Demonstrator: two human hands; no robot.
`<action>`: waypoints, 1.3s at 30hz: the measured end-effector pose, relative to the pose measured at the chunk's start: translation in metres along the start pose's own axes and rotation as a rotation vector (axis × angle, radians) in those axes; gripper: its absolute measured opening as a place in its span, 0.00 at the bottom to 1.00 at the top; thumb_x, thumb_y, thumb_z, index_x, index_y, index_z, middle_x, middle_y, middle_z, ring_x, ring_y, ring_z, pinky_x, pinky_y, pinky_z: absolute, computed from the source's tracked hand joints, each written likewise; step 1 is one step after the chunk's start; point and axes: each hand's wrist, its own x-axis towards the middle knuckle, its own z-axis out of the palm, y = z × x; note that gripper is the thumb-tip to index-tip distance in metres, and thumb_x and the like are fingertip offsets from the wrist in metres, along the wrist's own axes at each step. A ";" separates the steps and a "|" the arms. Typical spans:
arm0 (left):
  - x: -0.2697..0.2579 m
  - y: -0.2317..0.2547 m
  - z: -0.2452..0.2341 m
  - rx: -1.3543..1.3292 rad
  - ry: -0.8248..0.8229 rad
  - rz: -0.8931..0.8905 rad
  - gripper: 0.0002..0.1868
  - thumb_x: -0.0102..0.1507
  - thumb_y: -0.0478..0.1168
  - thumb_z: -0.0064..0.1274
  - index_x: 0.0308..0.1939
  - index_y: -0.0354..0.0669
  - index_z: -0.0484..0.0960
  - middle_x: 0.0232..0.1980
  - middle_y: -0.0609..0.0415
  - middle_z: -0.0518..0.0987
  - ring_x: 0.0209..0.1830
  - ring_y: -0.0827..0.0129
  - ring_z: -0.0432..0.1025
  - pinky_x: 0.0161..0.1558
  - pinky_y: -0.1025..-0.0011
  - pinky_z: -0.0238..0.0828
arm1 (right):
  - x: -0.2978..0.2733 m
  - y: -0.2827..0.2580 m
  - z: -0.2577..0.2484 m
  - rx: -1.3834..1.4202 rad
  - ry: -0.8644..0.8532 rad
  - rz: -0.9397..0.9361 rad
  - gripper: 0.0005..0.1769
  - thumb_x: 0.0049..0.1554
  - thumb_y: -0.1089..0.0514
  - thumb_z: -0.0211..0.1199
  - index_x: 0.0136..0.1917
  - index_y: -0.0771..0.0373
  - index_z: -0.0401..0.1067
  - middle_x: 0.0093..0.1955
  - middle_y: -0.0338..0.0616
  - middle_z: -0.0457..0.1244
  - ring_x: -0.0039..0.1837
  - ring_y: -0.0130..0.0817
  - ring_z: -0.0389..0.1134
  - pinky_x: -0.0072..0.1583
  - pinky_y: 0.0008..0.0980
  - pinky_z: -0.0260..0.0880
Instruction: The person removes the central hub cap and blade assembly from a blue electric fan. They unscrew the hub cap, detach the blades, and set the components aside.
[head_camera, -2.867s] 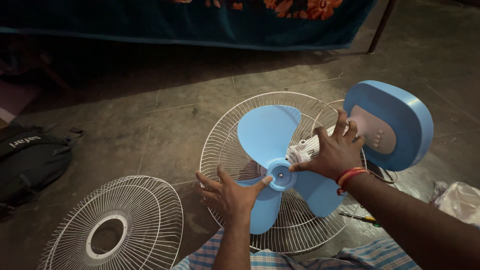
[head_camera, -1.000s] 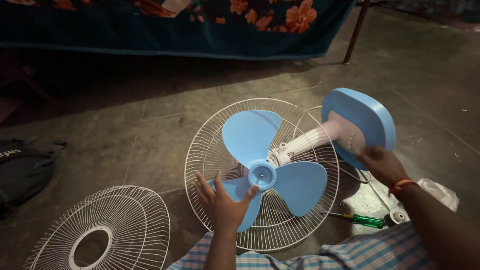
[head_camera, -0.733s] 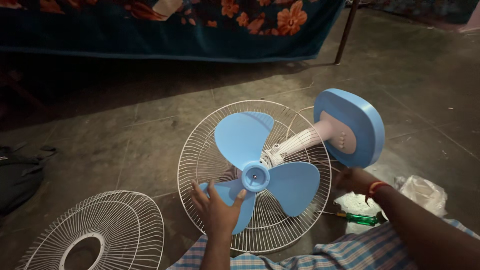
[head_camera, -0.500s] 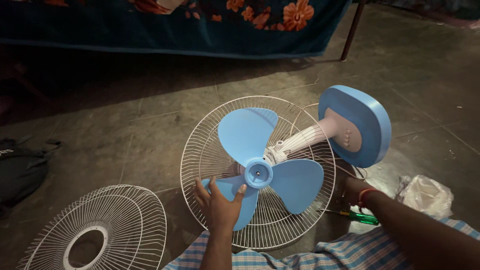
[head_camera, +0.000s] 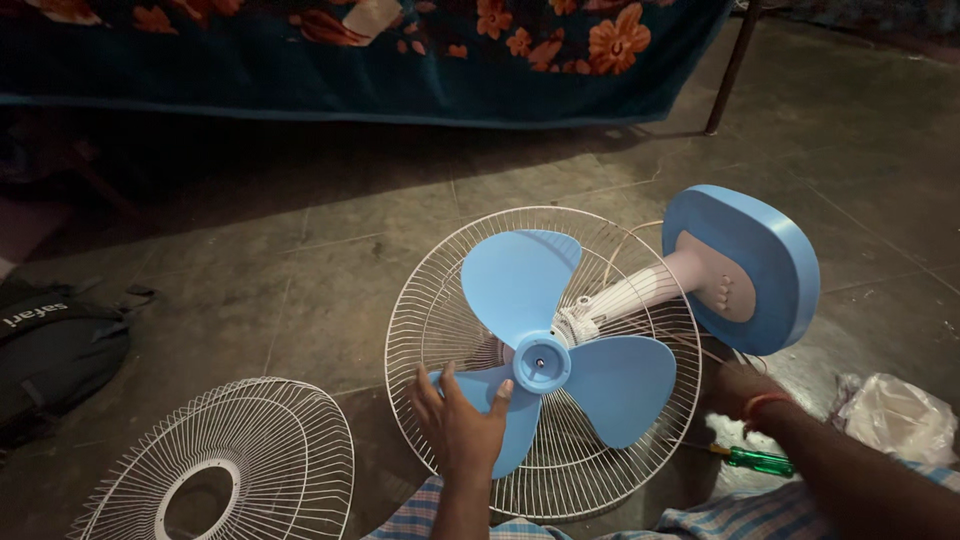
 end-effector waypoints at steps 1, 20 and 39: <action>0.000 0.002 -0.003 -0.026 0.032 0.035 0.50 0.49 0.65 0.67 0.68 0.44 0.70 0.79 0.37 0.53 0.78 0.40 0.44 0.73 0.43 0.45 | -0.005 0.008 -0.016 0.079 -0.011 0.027 0.18 0.55 0.48 0.70 0.46 0.67 0.84 0.40 0.51 0.75 0.40 0.40 0.76 0.47 0.41 0.78; 0.003 0.025 -0.009 -0.435 -0.108 0.241 0.08 0.61 0.38 0.60 0.43 0.45 0.88 0.47 0.53 0.84 0.48 0.60 0.79 0.49 0.63 0.75 | -0.136 -0.219 -0.046 0.674 0.229 -0.657 0.14 0.53 0.58 0.69 0.54 0.58 0.83 0.46 0.44 0.77 0.46 0.30 0.80 0.51 0.31 0.79; 0.001 0.033 -0.003 -0.312 -0.110 0.349 0.11 0.57 0.38 0.65 0.44 0.46 0.89 0.47 0.55 0.77 0.51 0.59 0.71 0.52 0.61 0.70 | -0.141 -0.224 -0.015 0.455 0.553 -0.727 0.14 0.53 0.57 0.67 0.54 0.53 0.83 0.48 0.38 0.74 0.42 0.34 0.78 0.46 0.32 0.79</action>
